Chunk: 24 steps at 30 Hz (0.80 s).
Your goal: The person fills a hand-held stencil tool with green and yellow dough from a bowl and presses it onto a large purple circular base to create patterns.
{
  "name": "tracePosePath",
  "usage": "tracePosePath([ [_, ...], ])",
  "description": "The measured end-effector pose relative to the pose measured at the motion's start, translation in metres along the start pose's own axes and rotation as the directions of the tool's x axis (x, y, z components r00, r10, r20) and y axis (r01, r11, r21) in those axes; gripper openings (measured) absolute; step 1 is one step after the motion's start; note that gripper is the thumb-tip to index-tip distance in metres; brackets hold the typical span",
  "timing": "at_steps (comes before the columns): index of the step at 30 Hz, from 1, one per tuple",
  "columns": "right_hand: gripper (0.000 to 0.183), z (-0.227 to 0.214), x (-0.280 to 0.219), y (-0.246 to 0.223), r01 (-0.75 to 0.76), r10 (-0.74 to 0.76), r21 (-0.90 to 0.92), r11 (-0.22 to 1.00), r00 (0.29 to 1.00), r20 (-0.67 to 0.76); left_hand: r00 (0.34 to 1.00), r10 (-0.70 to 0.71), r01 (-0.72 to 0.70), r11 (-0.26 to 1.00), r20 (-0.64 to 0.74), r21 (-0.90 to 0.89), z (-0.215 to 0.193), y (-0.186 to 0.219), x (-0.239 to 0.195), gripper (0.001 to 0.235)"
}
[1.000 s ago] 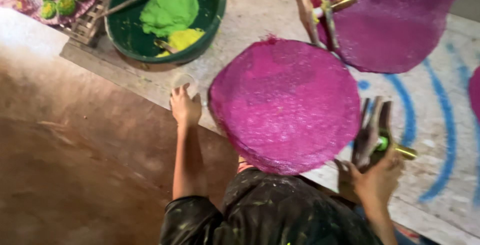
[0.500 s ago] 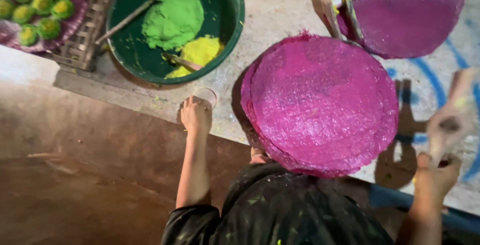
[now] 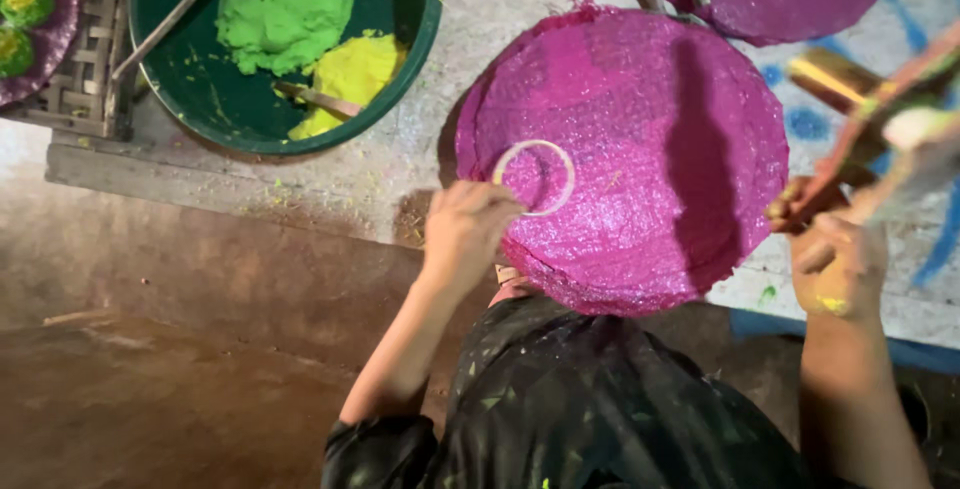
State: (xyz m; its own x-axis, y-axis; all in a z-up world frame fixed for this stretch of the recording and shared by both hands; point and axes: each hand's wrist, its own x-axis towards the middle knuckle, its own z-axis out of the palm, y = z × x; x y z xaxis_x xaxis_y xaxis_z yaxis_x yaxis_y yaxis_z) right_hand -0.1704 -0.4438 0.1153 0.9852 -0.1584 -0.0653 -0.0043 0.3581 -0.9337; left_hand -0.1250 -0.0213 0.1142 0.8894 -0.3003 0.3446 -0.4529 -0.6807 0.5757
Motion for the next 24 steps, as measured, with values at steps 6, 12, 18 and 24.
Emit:
tracePosePath([
  [6, 0.066, 0.0, 0.027, 0.01, -0.247, 0.399, -0.492, 0.835, 0.887, 0.232, 0.998, 0.056, -0.045, 0.971, 0.038, -0.235, 0.015, 0.007, 0.035, 0.043],
  [12, 0.08, 0.046, 0.064, 0.018, -0.414, 0.864, -0.779, 0.471, 0.394, 0.313, 0.977, -0.12, 0.063, -0.628, 0.176, -0.775, 0.021, 0.013, 0.106, 0.081],
  [18, 0.083, 0.116, 0.091, -0.021, -0.323, 0.861, -0.944, 0.063, 0.496, -0.113, 0.95, -0.307, -0.178, -0.682, 0.057, -0.709, 0.034, 0.011, 0.113, 0.045],
  [24, 0.074, 0.179, 0.077, -0.038, -0.045, 0.801, -0.992, 0.118, 0.594, 0.068, 0.947, -0.313, -0.262, -0.622, -0.073, -0.738, 0.028, -0.017, 0.108, 0.04],
])
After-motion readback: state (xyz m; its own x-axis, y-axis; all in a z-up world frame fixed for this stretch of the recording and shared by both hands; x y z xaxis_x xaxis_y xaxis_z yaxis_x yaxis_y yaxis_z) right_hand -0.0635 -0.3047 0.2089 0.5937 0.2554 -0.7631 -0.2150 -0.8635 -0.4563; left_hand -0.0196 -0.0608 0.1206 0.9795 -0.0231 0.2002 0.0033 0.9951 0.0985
